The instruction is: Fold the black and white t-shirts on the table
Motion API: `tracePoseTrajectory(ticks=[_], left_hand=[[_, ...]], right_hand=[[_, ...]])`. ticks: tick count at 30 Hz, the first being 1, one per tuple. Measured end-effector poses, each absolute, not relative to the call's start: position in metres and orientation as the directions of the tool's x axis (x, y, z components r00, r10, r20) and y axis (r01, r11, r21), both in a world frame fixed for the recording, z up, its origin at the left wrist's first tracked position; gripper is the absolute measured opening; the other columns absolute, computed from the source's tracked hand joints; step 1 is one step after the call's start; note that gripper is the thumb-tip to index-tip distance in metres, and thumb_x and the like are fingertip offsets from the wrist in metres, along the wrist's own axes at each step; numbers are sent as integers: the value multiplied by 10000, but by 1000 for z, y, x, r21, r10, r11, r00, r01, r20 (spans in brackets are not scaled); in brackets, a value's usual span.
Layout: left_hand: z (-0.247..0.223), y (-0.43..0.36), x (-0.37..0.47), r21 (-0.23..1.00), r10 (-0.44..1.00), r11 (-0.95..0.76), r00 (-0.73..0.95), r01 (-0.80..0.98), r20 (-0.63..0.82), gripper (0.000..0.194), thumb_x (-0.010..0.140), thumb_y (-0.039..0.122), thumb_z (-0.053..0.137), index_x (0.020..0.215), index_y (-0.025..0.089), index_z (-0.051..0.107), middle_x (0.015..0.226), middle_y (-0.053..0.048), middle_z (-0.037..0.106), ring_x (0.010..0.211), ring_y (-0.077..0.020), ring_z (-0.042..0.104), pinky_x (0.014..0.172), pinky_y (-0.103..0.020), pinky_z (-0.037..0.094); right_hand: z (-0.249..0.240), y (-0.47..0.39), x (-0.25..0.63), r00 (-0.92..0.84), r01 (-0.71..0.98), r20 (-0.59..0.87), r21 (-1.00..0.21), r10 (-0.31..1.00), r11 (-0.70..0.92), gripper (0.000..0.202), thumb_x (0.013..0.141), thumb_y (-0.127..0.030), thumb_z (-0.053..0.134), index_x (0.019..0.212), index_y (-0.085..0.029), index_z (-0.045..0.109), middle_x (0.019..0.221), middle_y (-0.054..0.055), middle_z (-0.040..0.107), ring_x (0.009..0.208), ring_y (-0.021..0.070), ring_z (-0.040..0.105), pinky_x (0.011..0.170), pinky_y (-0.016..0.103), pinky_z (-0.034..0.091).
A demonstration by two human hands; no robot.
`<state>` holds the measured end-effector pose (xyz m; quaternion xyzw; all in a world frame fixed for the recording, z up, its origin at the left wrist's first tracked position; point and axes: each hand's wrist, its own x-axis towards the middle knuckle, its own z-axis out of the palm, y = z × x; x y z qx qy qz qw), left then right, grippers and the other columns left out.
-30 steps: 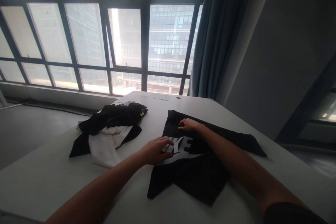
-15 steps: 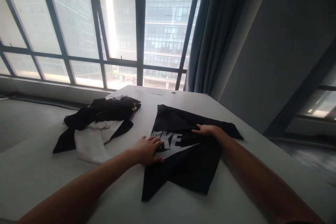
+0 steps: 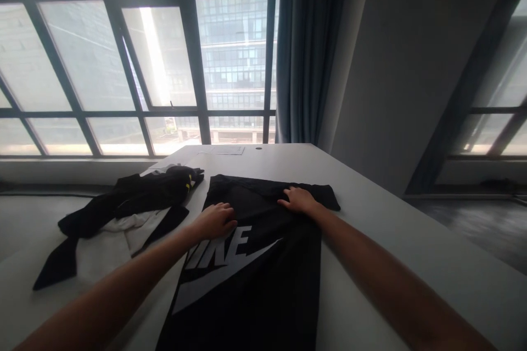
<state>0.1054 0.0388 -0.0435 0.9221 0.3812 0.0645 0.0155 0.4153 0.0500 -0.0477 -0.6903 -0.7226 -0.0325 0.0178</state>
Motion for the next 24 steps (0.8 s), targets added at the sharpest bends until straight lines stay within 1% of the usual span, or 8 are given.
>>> tracePoseTrajectory(ticks=[3,5,9,12,15,18,21,24], left_hand=[[-59,80,127,136,660,-750,725,647,196,271,900,346,513,1056,192,672,1126,-101,637,1076,-255,577,928,-355,459],[-65,104,138,164,698,-716,690,678,194,330,906,362,509,1156,191,638,1238,-109,607,1164,-266,539,981,-377,438],[-60,150,131,152,878,-477,463,866,117,462,932,447,446,1286,174,565,1402,-143,516,1288,-309,455,1015,-422,399],[-52,173,106,121,902,-408,379,905,208,525,930,484,428,1290,125,560,1388,-186,520,1322,-345,409,1027,-434,361],[-52,181,92,107,893,-420,389,901,226,537,911,486,460,1291,121,562,1394,-193,510,1346,-371,365,1048,-465,314],[-58,177,102,99,899,-416,393,904,193,464,904,390,476,1314,187,553,1403,-162,517,1352,-371,361,1058,-530,284],[-62,167,127,20,874,-473,466,881,141,483,847,237,502,1328,227,544,1388,-125,540,1313,-323,432,1071,-520,298],[-56,157,150,-57,813,-573,576,817,83,461,810,187,491,1257,212,597,1303,-117,599,1212,-277,538,994,-415,421]], right_hand=[[-53,53,425,-63,996,77,-51,995,67,558,903,-524,527,1311,-147,581,1355,182,548,1198,330,554,983,387,432],[-58,56,432,-70,990,59,-121,996,77,611,888,-543,542,1347,-138,553,1385,183,529,1236,328,531,1023,384,407],[-72,64,450,8,954,58,-299,998,10,915,798,-636,613,1507,-134,325,1503,169,406,1374,311,395,1112,376,326],[-81,69,467,128,925,61,-368,990,-97,1026,778,-700,585,1544,-128,213,1521,176,375,1389,304,377,1110,384,329],[-85,71,481,339,899,60,-315,939,-305,922,841,-725,453,1513,-114,290,1446,221,459,1331,359,441,1076,489,332],[-84,69,490,494,862,144,-210,858,-461,772,896,-671,387,1399,-90,462,1368,253,520,1276,405,475,1051,575,299],[-80,67,491,458,888,194,-130,867,-440,612,913,-569,428,1238,-80,602,1262,250,591,1204,392,525,999,536,359],[-76,64,486,384,923,205,-62,900,-379,479,908,-472,458,1141,-109,667,1205,226,627,1152,371,553,949,491,400]])
